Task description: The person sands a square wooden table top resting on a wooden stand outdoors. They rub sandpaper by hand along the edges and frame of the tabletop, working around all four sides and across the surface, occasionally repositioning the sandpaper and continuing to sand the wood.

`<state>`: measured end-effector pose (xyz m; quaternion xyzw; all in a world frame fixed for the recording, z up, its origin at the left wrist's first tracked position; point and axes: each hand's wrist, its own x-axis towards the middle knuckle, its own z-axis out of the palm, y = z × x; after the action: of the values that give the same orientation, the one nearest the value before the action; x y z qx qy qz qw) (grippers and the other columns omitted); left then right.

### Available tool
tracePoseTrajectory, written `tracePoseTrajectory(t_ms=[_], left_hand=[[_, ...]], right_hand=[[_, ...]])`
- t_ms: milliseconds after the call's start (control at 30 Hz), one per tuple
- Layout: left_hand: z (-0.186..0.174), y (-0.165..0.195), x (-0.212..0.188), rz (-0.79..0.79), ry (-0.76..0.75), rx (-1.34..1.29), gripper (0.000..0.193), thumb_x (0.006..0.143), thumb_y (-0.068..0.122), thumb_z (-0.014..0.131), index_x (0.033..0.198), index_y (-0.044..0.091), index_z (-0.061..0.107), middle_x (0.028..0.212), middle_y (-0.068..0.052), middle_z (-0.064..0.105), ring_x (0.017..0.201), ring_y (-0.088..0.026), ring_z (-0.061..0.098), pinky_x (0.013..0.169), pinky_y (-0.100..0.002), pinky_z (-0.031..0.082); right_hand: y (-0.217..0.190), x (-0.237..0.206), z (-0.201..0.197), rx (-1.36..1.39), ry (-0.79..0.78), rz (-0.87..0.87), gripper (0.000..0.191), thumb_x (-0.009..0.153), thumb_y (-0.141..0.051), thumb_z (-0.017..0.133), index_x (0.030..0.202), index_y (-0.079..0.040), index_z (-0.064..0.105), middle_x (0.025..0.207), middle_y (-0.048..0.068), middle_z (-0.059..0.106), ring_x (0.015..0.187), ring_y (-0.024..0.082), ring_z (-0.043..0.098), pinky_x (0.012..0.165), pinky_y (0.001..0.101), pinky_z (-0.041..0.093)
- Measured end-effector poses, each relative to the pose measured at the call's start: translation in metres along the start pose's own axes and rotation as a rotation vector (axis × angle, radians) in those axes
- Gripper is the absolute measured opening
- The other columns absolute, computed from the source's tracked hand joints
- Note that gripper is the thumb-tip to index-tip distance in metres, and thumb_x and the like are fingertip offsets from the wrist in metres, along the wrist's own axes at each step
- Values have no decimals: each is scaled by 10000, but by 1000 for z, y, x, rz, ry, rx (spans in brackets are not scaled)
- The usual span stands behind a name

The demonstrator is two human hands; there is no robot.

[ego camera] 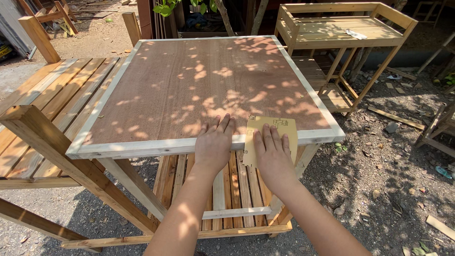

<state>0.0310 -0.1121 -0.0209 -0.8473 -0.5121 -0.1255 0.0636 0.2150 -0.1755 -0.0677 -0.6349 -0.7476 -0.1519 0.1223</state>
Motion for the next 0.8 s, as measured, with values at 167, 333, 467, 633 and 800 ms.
tracePoseTrajectory(t_ms=[167, 333, 467, 633, 800], left_hand=[[5, 2, 1, 24, 65, 40, 724, 820, 55, 668, 1500, 99, 426, 1594, -59, 409, 1456, -257, 403, 1162, -503, 346], [5, 4, 1, 12, 65, 63, 721, 826, 58, 667, 1503, 101, 424, 1593, -68, 408, 1452, -259, 403, 1161, -510, 350], [1, 3, 1, 4, 26, 35, 724, 832, 72, 668, 1508, 102, 412, 1597, -61, 398, 1454, -251, 396, 1179, -496, 335], [-2, 2, 2, -6, -19, 57, 715, 857, 65, 649, 1520, 141, 393, 1594, -31, 389, 1451, -224, 382, 1186, -473, 312], [1, 3, 2, 13, 20, 81, 666, 891, 57, 630, 1521, 127, 426, 1602, -40, 411, 1450, -227, 406, 1196, -479, 330]], right_hand=[[117, -6, -23, -34, -134, 432, 747, 898, -52, 547, 1571, -286, 322, 1647, 220, 256, 1532, 446, 207, 1147, 756, 105], [100, 14, -26, -51, -171, 471, 732, 890, -72, 554, 1566, -66, 273, 1593, 333, 220, 1502, 503, 166, 1141, 748, 89], [0, 21, -4, -83, -153, 93, 710, 878, -80, 547, 1523, 38, 274, 1558, 359, 259, 1489, 476, 210, 1157, 679, 163], [17, 12, 9, -76, -33, -29, 694, 867, -58, 548, 1512, 47, 314, 1549, 329, 322, 1483, 446, 297, 1195, 595, 219], [140, 4, 6, -233, -105, 269, 821, 775, -64, 590, 1541, -22, 300, 1589, 245, 331, 1494, 380, 297, 1197, 570, 184]])
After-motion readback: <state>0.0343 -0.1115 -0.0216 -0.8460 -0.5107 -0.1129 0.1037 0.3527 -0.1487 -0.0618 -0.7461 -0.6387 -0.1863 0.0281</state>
